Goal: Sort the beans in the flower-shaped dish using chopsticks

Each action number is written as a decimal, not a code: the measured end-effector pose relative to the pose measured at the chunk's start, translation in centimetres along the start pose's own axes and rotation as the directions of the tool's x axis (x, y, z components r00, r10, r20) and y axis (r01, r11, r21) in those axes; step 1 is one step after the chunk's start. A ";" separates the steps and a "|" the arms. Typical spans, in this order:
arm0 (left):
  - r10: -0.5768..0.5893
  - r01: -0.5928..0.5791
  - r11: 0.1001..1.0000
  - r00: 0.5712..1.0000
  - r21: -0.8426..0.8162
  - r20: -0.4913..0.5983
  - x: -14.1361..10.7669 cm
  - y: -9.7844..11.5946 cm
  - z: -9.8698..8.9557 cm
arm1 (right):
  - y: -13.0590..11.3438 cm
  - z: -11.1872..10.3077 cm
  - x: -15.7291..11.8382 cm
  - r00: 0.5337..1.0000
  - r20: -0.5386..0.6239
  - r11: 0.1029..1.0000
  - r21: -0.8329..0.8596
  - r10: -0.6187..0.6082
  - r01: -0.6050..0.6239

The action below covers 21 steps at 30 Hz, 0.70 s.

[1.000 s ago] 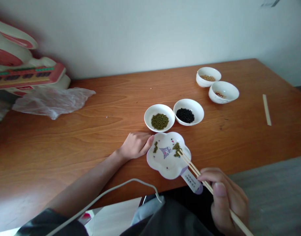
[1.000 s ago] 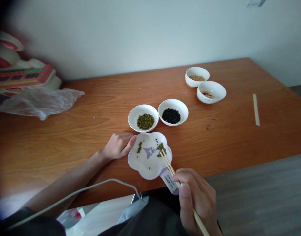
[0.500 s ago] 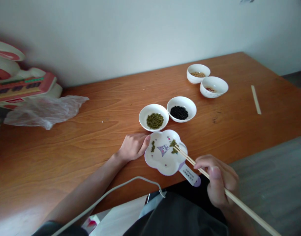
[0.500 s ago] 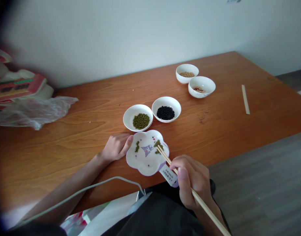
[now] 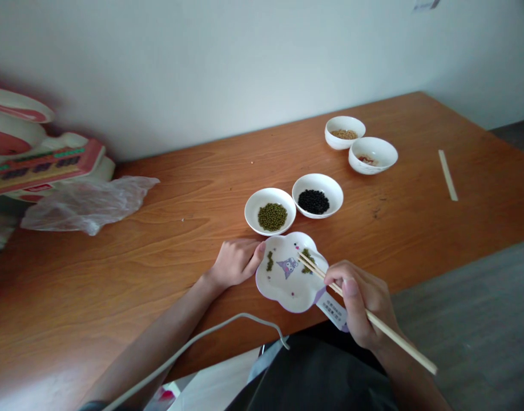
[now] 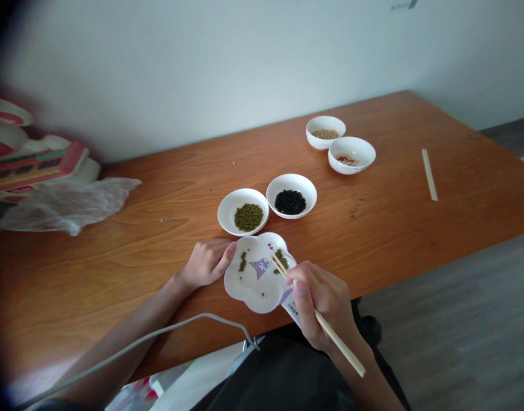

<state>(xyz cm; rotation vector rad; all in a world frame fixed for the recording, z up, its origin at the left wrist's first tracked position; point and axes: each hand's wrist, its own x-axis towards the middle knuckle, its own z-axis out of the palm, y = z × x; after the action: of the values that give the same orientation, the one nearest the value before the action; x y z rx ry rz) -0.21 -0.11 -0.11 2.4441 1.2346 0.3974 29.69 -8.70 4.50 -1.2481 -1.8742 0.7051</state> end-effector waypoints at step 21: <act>0.010 -0.010 1.000 1.000 0.009 -0.019 0.1 0.0 0.0 | 1.0 0.5 0.2 0.993 -0.073 0.993 0.077 0.097 -0.092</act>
<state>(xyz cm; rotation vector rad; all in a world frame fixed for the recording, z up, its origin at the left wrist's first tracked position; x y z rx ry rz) -0.17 -0.01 -0.15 2.4608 1.2353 0.4200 29.76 -8.18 3.46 -1.3054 -1.7213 0.7589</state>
